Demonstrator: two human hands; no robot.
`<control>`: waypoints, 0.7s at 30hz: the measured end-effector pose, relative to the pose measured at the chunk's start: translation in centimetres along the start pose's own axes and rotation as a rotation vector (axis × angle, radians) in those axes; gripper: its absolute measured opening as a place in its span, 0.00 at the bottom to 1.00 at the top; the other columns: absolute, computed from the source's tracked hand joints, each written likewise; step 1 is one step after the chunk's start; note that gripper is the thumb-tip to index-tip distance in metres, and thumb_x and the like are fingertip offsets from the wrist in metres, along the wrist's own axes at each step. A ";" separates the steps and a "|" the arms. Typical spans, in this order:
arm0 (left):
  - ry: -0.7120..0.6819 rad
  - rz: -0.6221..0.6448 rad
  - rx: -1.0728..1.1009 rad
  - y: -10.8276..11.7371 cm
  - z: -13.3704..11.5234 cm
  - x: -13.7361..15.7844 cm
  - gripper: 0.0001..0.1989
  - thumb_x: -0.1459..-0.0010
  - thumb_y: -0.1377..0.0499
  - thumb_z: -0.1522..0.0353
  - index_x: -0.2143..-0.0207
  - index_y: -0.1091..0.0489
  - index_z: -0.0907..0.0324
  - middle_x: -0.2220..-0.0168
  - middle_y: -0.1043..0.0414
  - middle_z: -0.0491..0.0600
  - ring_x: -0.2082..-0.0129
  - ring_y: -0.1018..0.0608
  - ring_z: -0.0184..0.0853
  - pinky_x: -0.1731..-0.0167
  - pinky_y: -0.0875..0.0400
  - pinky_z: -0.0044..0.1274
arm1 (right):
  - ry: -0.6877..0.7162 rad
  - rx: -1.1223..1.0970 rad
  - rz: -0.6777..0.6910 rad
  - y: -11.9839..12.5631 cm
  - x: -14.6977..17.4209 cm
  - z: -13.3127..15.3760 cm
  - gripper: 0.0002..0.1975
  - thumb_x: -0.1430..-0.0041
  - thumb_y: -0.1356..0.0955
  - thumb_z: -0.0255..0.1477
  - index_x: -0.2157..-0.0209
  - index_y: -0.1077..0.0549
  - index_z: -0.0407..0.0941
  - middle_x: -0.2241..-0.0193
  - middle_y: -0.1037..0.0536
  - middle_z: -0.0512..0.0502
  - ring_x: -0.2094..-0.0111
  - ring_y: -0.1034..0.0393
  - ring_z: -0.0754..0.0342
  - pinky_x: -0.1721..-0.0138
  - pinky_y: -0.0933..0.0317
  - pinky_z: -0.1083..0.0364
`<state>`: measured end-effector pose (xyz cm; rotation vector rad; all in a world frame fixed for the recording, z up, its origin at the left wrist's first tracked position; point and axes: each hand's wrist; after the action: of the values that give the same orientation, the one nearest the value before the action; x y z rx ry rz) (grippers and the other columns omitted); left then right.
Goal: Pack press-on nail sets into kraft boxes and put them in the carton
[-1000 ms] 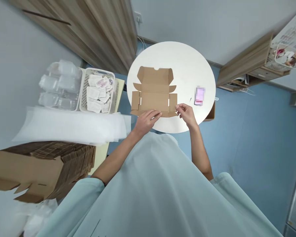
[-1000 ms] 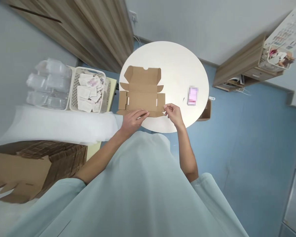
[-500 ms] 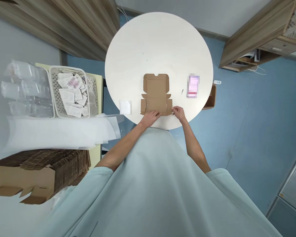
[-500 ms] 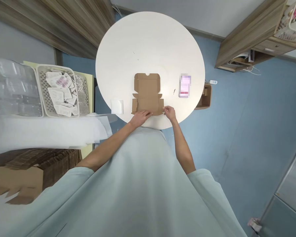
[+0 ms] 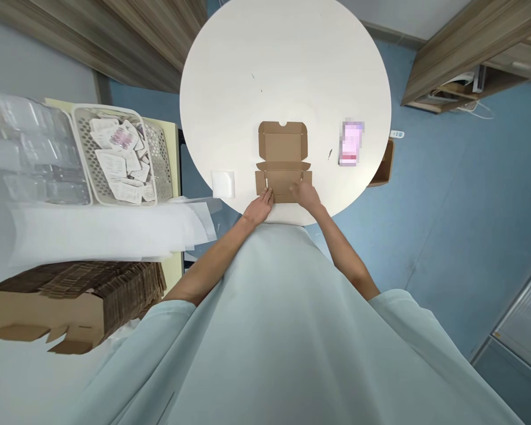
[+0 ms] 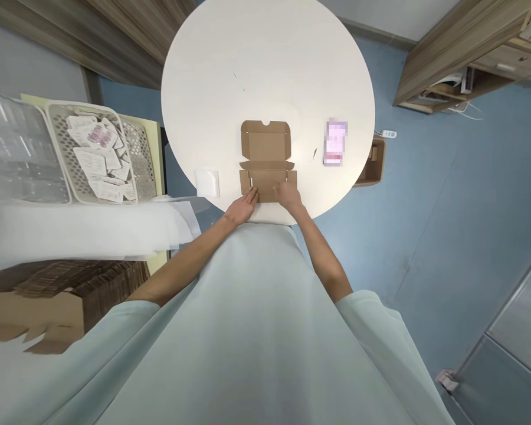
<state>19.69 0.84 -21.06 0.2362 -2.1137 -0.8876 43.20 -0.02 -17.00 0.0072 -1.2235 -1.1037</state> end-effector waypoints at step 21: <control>0.177 -0.073 0.058 -0.1 1.0 2.7 0.36 0.30 0.50 0.79 0.22 0.37 0.73 0.19 0.42 0.73 0.14 0.48 0.67 0.23 0.38 0.58 | -0.103 0.049 -0.084 -2.8 3.4 -2.7 0.32 0.20 0.33 0.38 0.24 0.37 0.36 0.16 0.49 0.16 0.37 0.19 0.27 0.39 0.23 0.36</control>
<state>17.17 0.10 -19.90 0.4094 -1.9781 -0.8173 43.11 -5.22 -17.12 0.0394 -1.3527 -1.1586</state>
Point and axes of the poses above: each hand's wrist, its own x-axis away from the middle knuckle, its own y-axis out of the back of the hand, z = x × y
